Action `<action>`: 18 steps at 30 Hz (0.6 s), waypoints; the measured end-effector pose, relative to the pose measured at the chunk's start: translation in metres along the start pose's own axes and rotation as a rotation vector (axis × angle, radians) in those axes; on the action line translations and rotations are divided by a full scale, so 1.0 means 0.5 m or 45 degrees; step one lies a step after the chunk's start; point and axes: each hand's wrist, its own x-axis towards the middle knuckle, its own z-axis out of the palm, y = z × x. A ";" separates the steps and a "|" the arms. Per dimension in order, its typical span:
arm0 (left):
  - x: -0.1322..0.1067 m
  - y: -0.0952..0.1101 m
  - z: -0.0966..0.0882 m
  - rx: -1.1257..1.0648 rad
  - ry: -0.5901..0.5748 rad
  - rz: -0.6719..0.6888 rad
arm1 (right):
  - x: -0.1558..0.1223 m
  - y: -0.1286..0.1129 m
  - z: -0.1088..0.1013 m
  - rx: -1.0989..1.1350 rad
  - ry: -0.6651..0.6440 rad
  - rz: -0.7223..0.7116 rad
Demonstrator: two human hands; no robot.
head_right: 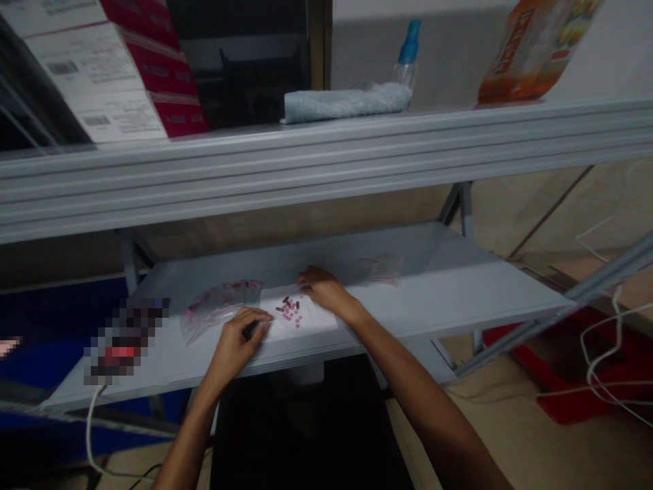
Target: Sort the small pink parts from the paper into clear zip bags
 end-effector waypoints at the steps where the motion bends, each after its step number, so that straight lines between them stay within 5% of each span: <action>1: 0.000 0.001 0.000 -0.001 -0.003 0.001 | 0.004 0.004 0.005 0.015 -0.013 -0.008; 13: -0.001 0.003 0.000 -0.005 -0.002 -0.001 | 0.007 0.031 0.023 0.075 -0.047 -0.103; 18: -0.001 -0.003 0.004 0.081 0.029 -0.010 | 0.008 0.007 0.006 0.133 -0.031 -0.100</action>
